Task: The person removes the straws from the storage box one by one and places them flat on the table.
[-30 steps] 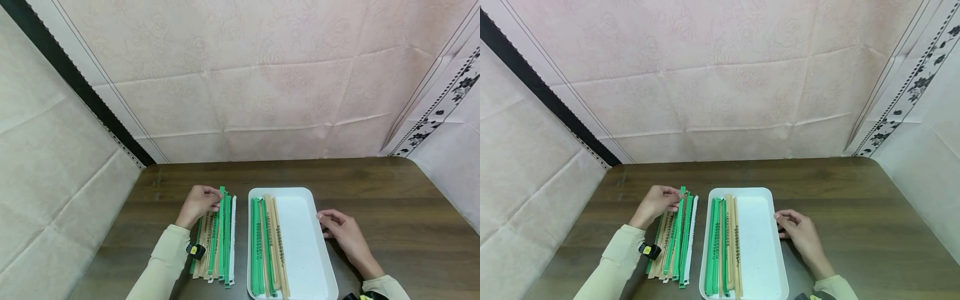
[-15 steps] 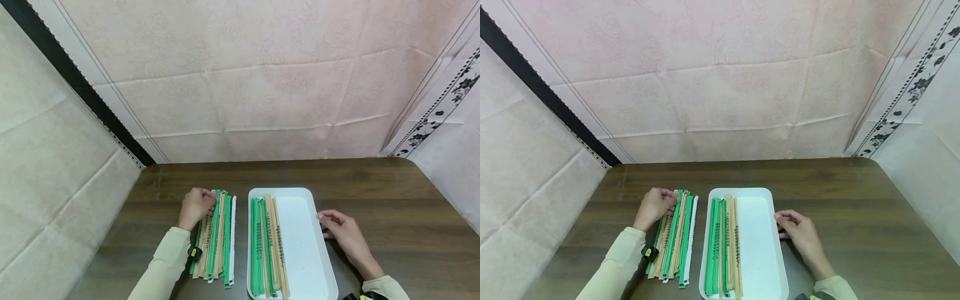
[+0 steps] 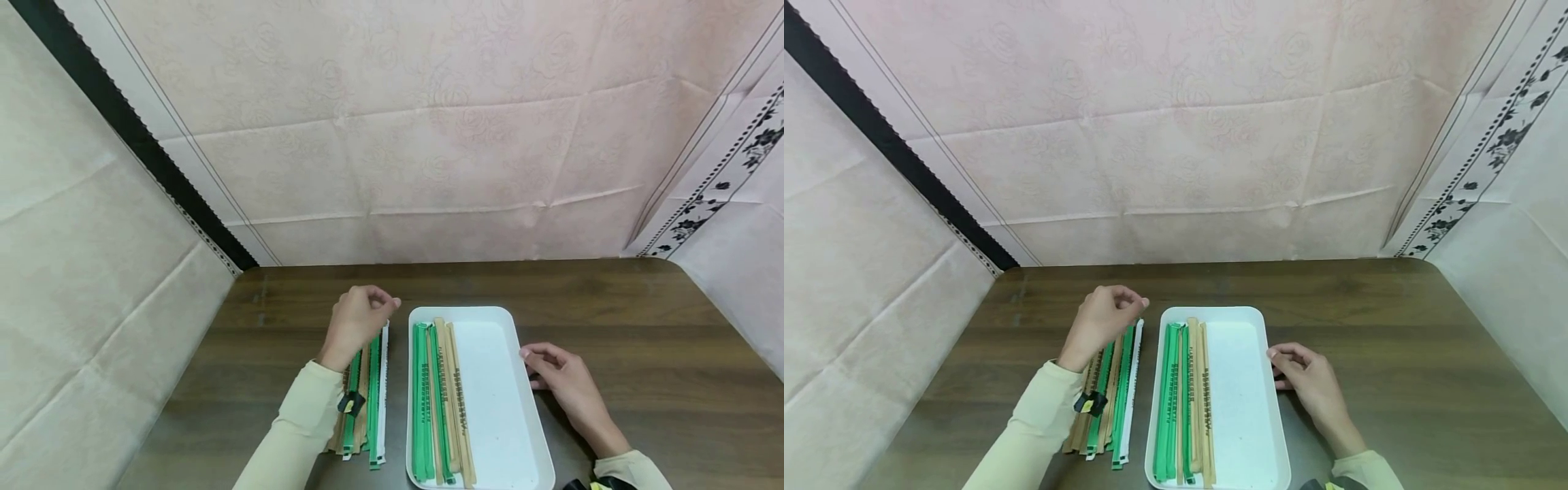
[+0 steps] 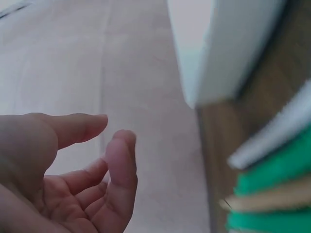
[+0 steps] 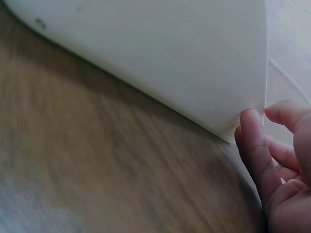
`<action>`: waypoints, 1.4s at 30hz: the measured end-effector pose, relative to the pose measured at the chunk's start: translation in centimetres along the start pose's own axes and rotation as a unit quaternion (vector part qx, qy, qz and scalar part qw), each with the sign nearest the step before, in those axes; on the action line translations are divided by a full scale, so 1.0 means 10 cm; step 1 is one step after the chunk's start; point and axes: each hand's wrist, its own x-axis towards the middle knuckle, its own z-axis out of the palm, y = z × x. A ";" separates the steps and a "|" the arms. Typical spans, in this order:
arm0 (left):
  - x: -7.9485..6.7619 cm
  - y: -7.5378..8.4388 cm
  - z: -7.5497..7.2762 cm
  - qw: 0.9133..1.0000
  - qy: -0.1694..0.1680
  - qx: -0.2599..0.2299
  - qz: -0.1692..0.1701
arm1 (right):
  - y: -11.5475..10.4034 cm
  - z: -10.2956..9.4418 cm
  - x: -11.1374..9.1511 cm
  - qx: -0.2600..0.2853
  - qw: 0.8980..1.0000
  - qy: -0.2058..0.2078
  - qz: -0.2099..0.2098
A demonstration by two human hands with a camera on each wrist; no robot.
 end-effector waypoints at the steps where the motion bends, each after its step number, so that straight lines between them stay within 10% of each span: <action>1: -0.01 0.06 0.02 1.000 -0.005 -0.005 0.004 | 0.00 0.00 0.00 0.001 1.000 0.000 -0.001; 17: -0.03 0.60 0.52 0.995 -0.091 -0.009 -0.049 | -0.01 0.00 0.00 0.007 1.000 -0.003 0.001; 42: 0.04 0.26 1.06 0.996 -0.041 0.074 -0.032 | 0.01 0.00 0.02 -0.007 1.000 0.002 0.002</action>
